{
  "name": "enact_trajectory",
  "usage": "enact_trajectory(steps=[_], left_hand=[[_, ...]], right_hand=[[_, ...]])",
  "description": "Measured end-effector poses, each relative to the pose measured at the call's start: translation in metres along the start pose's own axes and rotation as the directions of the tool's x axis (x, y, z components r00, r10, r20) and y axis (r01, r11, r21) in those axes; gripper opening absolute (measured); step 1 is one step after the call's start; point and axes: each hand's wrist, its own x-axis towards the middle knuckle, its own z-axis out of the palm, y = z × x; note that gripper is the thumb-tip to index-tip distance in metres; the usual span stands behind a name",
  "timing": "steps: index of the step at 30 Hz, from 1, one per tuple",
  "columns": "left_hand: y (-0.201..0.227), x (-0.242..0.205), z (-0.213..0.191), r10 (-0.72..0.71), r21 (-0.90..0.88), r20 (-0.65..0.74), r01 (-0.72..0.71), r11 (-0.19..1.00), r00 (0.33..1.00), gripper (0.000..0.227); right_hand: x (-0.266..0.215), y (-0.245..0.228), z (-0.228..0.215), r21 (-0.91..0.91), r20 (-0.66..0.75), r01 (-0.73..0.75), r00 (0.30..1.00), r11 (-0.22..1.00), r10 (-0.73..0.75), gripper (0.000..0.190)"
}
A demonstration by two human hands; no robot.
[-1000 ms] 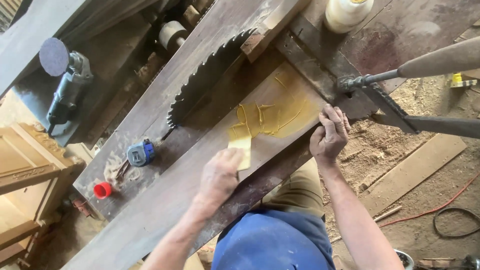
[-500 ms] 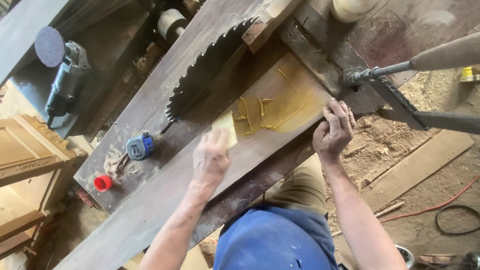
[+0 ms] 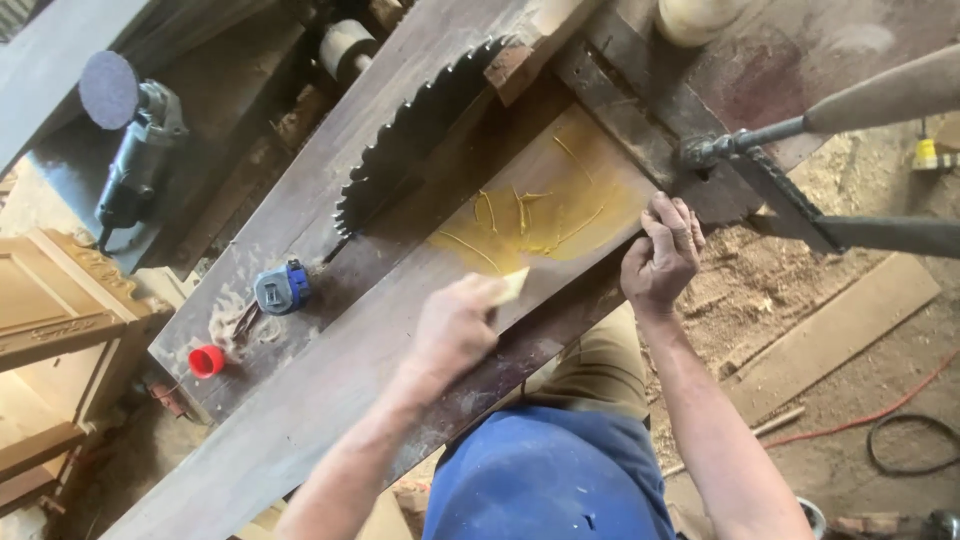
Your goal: Applying and spreading wood filler onto a long wooden board using a manual spreader.
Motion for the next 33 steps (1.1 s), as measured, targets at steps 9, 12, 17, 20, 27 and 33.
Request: enact_trajectory(steps=[9, 12, 17, 20, 27, 33], left_hand=[[-0.005, 0.068, -0.028, -0.051, 0.192, -0.196, 0.089, 0.977, 0.979, 0.020], [0.007, 0.055, -0.015, -0.019, 0.067, -0.073, 0.024, 0.997, 0.997, 0.019], [-0.050, 0.034, -0.055, -0.563, -0.725, -0.034, 0.367, 0.582, 0.826, 0.019], [-0.069, 0.024, -0.038, -0.734, -0.887, 0.100, 0.395, 0.241, 0.672, 0.026], [-0.021, 0.074, 0.036, -0.661, -0.935, 0.291, 0.351, -0.045, 0.692, 0.024], [-0.093, 0.051, 0.024, -0.782, -0.973, 0.201, 0.211, -0.091, 0.590, 0.033]], right_hand=[[-0.013, 0.012, 0.009, -0.004, 0.008, -0.039, 0.999, 0.999, 0.039, 0.032], [-0.011, 0.011, 0.010, -0.017, -0.003, -0.026, 1.000, 1.000, 0.026, 0.030], [0.000, 0.004, 0.004, -0.004, -0.010, -0.011, 1.000, 1.000, 0.011, 0.029], [-0.001, 0.004, 0.006, -0.006, -0.025, -0.035, 0.999, 0.999, 0.035, 0.027], [0.007, -0.004, 0.001, -0.010, 0.009, -0.042, 0.999, 0.999, 0.042, 0.027], [-0.003, 0.005, 0.008, 0.003, -0.019, -0.038, 0.999, 0.999, 0.038, 0.023]])
